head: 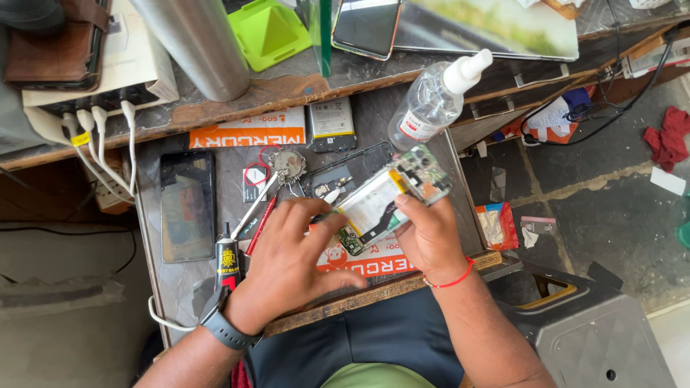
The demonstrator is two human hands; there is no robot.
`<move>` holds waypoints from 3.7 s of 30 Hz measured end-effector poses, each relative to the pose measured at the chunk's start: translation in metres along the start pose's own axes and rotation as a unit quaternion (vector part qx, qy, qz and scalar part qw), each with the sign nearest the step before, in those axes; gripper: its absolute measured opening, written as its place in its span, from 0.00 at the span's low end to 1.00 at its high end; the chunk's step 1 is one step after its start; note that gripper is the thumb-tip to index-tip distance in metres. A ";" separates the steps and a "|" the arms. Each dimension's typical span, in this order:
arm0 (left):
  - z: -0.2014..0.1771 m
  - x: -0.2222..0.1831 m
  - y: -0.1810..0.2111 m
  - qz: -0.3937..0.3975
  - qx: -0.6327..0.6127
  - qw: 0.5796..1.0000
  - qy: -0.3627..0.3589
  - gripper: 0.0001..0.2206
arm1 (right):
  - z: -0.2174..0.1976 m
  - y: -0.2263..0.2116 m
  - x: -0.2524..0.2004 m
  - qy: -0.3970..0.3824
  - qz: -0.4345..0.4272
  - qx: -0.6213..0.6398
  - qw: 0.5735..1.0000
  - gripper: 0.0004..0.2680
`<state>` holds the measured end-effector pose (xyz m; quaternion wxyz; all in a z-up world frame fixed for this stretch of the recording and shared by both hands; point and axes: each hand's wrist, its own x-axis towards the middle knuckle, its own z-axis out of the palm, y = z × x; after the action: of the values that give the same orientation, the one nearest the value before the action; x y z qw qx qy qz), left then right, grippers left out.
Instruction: The person repairs a smartphone by manipulating internal components. They connect a ribbon cable to the motherboard, attach a battery connector, and test the device by plugging in a charging cable. The person also handles the phone's screen assembly and uses a small tool to adjust internal parts.
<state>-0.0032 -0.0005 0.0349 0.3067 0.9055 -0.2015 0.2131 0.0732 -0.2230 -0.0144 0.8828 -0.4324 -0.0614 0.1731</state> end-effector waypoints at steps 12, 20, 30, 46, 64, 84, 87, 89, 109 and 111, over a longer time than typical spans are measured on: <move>0.013 -0.003 0.001 -0.231 -0.252 0.933 -0.115 0.24 | -0.005 0.006 0.002 -0.024 0.015 0.030 0.999 0.12; 0.013 -0.003 0.001 -0.206 -0.259 0.937 -0.111 0.24 | -0.014 0.014 0.001 -0.004 -0.015 -0.014 1.000 0.11; 0.018 -0.013 -0.003 -0.146 -0.233 0.957 -0.087 0.26 | -0.001 0.003 0.002 -0.010 -0.010 -0.038 0.999 0.12; 0.018 -0.013 -0.003 -0.141 -0.219 0.961 -0.089 0.26 | -0.004 0.004 0.003 -0.010 -0.009 -0.038 0.999 0.11; 0.018 -0.014 -0.004 -0.140 -0.219 0.961 -0.091 0.25 | -0.003 0.004 0.003 0.003 -0.002 -0.042 0.999 0.12; 0.018 -0.009 0.001 -0.212 -0.208 0.940 -0.167 0.26 | -0.002 0.007 0.003 -0.009 -0.005 -0.021 1.000 0.12; 0.024 -0.009 0.003 -0.220 -0.240 0.933 -0.153 0.29 | 0.002 0.005 0.002 -0.011 0.006 -0.031 0.999 0.13; 0.028 -0.010 0.004 -0.231 -0.252 0.926 -0.161 0.30 | 0.004 0.006 0.002 -0.012 0.006 -0.031 0.999 0.13; 0.040 -0.016 0.002 -0.241 -0.260 0.929 -0.109 0.30 | 0.007 0.011 -0.002 -0.043 -0.022 -0.033 0.998 0.12; 0.042 -0.016 0.001 -0.242 -0.255 0.929 -0.113 0.30 | 0.007 0.011 -0.001 -0.040 -0.017 -0.033 0.999 0.12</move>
<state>-0.0061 -0.0244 -0.0032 0.5446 0.8362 -0.0567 -0.0295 0.0673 -0.2122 -0.0187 0.8677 -0.4530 -0.1093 0.1732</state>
